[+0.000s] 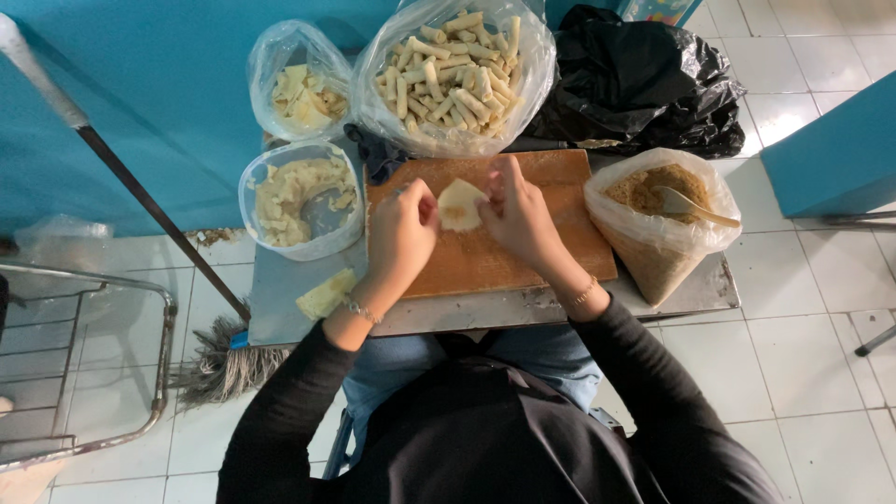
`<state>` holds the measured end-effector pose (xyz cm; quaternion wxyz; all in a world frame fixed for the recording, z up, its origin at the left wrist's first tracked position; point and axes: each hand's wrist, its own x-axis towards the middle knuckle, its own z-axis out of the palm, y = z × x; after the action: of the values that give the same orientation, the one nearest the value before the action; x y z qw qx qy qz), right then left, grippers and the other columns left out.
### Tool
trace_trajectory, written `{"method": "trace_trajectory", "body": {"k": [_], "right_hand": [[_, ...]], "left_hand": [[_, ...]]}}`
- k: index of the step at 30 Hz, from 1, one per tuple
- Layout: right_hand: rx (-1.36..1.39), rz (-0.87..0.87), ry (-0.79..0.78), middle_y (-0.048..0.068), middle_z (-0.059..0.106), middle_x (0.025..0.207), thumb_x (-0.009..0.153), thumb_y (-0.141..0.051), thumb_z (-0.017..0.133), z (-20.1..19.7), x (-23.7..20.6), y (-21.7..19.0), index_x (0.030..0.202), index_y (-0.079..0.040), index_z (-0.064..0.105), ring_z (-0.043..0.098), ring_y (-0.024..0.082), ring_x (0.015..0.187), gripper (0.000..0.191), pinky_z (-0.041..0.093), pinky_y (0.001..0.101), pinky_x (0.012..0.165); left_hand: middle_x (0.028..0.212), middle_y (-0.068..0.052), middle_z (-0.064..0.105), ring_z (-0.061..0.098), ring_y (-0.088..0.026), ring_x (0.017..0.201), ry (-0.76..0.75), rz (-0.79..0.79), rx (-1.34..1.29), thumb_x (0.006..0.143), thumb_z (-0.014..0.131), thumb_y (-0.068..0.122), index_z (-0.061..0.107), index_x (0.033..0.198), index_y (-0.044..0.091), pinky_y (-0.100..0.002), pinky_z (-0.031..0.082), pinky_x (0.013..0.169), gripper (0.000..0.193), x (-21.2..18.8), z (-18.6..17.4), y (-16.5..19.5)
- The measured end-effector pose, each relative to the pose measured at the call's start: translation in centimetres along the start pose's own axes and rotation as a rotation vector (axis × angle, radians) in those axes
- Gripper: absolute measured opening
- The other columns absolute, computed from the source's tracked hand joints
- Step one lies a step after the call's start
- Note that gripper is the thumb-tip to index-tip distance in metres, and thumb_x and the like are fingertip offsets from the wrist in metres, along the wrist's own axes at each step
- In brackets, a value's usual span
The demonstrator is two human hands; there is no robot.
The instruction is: The person flattens pieces of dough on a wooden board, spoons brown sugar filling from a bag onto the dough, and folds the dough over the filling into triangular pastries, setting finished pieces on the board. They also use a knife to cut a flattened dough round into smaller pieces before filling and folding them.
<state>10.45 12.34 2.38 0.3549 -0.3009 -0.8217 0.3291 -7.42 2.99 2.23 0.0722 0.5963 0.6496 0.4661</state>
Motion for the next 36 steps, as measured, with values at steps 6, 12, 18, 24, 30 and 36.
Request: {"method": "trace_trajectory", "body": {"k": [6,12,18,24,30,36], "right_hand": [[-0.085,0.089,-0.064,0.010,0.069,0.084,0.091,-0.004,0.075,-0.5,-3.8,-1.2,0.123,0.000,0.041,0.071,0.023,0.069,0.047,0.055,0.0328,0.060],[-0.088,0.051,0.081,0.010,0.071,0.092,0.088,-0.001,0.075,-0.1,-5.8,-3.4,0.146,-0.002,0.038,0.076,0.022,0.080,0.069,0.062,0.0309,0.072],[-0.042,0.080,0.117,0.011,0.074,0.098,0.090,-0.001,0.074,0.2,-6.4,-3.7,0.147,-0.001,0.037,0.078,0.020,0.088,0.068,0.063,0.0289,0.078],[0.018,0.014,0.047,0.013,0.074,0.104,0.096,0.005,0.062,0.4,-6.9,-3.1,0.150,0.001,0.032,0.077,0.022,0.090,0.062,0.062,0.0308,0.080],[-0.070,-0.074,-0.133,0.013,0.073,0.109,0.086,0.005,0.068,-1.2,-6.2,-2.7,0.151,0.001,0.029,0.077,0.027,0.098,0.076,0.061,0.0337,0.082],[-0.052,-0.420,-0.145,0.029,0.060,0.137,0.089,-0.009,0.075,-2.1,-5.0,-2.0,0.146,0.004,0.014,0.071,0.024,0.096,0.085,0.059,0.0322,0.082]], "left_hand": [[0.083,-0.016,0.062,0.064,-0.040,0.083,0.001,0.079,0.102,0.084,0.069,0.000,0.056,0.087,0.003,-0.050,0.048,0.071,0.013,-4.5,0.9,2.6],[0.091,-0.018,0.065,0.064,-0.039,0.086,0.010,0.059,0.024,0.091,0.066,0.005,0.059,0.097,0.002,-0.050,0.049,0.074,0.010,-5.2,2.1,3.7],[0.093,-0.019,0.068,0.066,-0.040,0.093,-0.056,0.133,0.005,0.095,0.063,0.003,0.059,0.109,0.002,-0.049,0.051,0.080,0.014,-6.0,2.0,3.9],[0.106,-0.021,0.067,0.063,-0.040,0.104,-0.159,0.214,-0.010,0.092,0.062,0.002,0.055,0.124,0.000,-0.048,0.052,0.088,0.033,-5.9,1.2,3.6],[0.121,-0.025,0.062,0.059,-0.043,0.114,-0.412,0.210,0.025,0.088,0.065,0.003,0.053,0.135,0.000,-0.049,0.052,0.091,0.049,-4.6,-0.4,2.2],[0.117,-0.020,0.066,0.063,-0.041,0.111,-0.416,0.274,-0.095,0.090,0.062,0.000,0.055,0.135,0.007,-0.048,0.054,0.089,0.046,-3.3,-0.5,0.7]]}}
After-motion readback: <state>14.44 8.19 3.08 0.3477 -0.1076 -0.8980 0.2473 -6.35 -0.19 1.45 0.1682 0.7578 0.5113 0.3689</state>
